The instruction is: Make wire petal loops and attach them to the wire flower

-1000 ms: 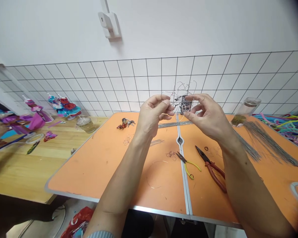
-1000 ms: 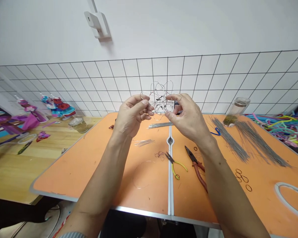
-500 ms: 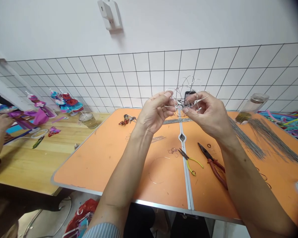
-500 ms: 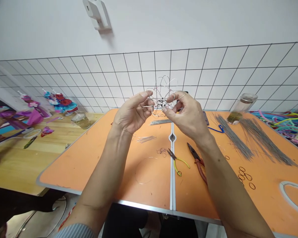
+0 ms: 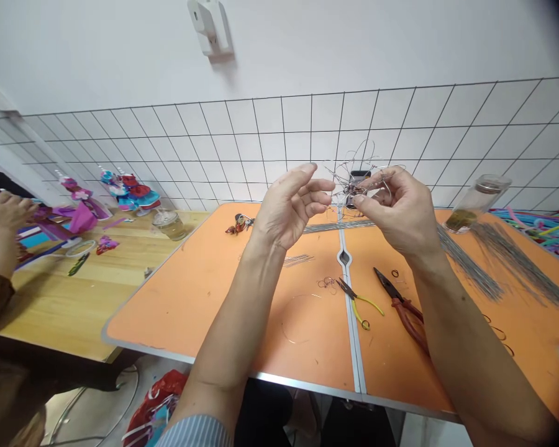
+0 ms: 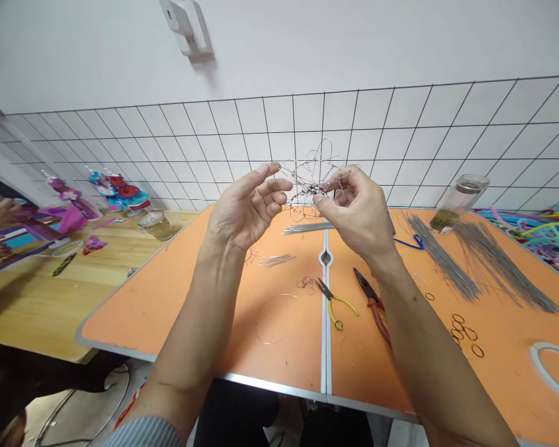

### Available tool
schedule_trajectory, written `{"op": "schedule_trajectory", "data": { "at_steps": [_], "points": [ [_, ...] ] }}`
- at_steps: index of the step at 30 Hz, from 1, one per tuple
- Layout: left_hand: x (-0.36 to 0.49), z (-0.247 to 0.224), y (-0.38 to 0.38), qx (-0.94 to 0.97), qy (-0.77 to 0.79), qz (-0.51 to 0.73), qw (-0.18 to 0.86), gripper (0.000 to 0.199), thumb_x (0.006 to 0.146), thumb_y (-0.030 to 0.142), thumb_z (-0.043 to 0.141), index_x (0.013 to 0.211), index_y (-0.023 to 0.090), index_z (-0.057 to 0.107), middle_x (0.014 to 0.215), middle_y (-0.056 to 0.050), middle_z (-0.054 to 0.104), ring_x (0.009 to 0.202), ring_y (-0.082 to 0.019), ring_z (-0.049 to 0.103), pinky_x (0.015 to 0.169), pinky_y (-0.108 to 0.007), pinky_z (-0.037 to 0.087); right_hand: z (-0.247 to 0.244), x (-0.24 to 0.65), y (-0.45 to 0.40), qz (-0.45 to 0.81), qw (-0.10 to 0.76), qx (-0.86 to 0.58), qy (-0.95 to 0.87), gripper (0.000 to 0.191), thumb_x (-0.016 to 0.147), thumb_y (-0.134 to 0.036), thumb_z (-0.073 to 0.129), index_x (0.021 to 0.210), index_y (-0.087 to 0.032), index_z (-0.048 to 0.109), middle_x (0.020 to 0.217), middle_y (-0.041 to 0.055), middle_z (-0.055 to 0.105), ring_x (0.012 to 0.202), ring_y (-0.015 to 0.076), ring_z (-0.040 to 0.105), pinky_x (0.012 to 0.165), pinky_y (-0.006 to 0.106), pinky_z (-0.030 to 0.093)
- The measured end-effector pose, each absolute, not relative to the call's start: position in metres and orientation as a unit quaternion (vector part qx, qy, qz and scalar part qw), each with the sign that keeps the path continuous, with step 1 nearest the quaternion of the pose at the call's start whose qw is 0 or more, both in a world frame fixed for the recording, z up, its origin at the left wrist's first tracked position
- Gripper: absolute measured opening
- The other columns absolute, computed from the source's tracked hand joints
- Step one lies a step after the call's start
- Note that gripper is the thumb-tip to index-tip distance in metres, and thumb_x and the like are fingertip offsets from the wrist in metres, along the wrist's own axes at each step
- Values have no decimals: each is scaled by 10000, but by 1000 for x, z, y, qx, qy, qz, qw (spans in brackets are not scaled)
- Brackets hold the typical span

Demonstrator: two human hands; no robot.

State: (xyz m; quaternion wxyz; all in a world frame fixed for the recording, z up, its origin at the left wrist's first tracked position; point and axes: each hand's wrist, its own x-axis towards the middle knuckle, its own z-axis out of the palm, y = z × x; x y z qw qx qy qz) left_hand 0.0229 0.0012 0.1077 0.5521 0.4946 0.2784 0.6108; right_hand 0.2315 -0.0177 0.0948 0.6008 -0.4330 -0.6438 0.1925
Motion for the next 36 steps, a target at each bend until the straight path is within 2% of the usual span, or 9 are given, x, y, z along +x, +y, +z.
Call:
{"op": "schedule_trajectory", "data": {
  "at_steps": [3, 6, 11, 14, 18, 22, 26, 30, 36],
  "points": [
    [21, 107, 1, 503, 278, 658, 487, 460, 890, 516, 908, 1193, 233, 710, 1012, -69, 816, 893, -183, 806, 756, -289, 669, 97, 236, -14, 220, 620, -434, -615, 239, 823, -258, 858, 942, -211, 657, 961, 42, 723, 715, 108, 606, 607, 257, 475],
    [22, 105, 0, 544, 285, 684, 395, 335, 889, 361, 857, 1189, 264, 746, 1135, -70, 824, 1057, -208, 794, 841, -309, 658, 96, 242, -11, 255, 624, -431, -600, 228, 848, -287, 844, 918, -210, 641, 855, 29, 667, 670, 106, 561, 560, 255, 437],
    [28, 101, -4, 651, 265, 625, 338, 346, 816, 160, 749, 1137, 274, 810, 1294, -63, 822, 1253, -238, 740, 1014, -345, 625, 96, 247, -9, 352, 626, -413, -559, 270, 821, -308, 867, 904, -207, 630, 768, 4, 589, 632, 89, 508, 531, 236, 391],
    [33, 100, -7, 678, 259, 597, 344, 272, 838, 182, 786, 1096, 257, 828, 1291, -70, 827, 1242, -232, 739, 1064, -346, 605, 98, 246, -9, 392, 625, -406, -540, 284, 806, -318, 886, 888, -196, 643, 747, 0, 561, 633, 81, 498, 534, 225, 380],
    [37, 99, -8, 686, 260, 588, 340, 153, 886, 268, 843, 1035, 234, 842, 1223, -78, 833, 1132, -209, 745, 986, -323, 608, 99, 246, -9, 406, 619, -412, -531, 323, 787, -338, 919, 868, -200, 638, 721, 1, 561, 612, 84, 493, 516, 229, 364],
    [38, 98, -6, 681, 259, 595, 340, 134, 890, 310, 872, 995, 231, 845, 1154, -70, 836, 1064, -193, 741, 962, -312, 601, 100, 246, -10, 401, 616, -410, -539, 362, 787, -370, 930, 853, -207, 613, 693, -2, 550, 601, 91, 502, 509, 235, 359],
    [39, 97, -8, 692, 265, 591, 319, 156, 900, 323, 860, 1032, 241, 844, 1201, -79, 828, 1138, -219, 732, 958, -316, 607, 100, 246, -10, 387, 621, -410, -545, 352, 811, -387, 913, 848, -210, 610, 688, 0, 556, 589, 90, 496, 509, 239, 361],
    [40, 99, -16, 719, 255, 588, 269, 178, 928, 266, 814, 1105, 277, 824, 1332, -73, 799, 1294, -246, 703, 1049, -352, 600, 100, 246, -11, 373, 626, -414, -545, 352, 837, -389, 899, 842, -207, 598, 699, 4, 573, 575, 87, 491, 511, 244, 360],
    [44, 98, -22, 715, 268, 603, 232, 18, 959, 271, 798, 965, 281, 784, 1326, -70, 794, 1321, -263, 693, 1065, -386, 598, 99, 247, -12, 358, 628, -410, -557, 369, 880, -412, 902, 848, -212, 595, 709, 6, 567, 592, 93, 493, 518, 248, 388]
  ]
}}
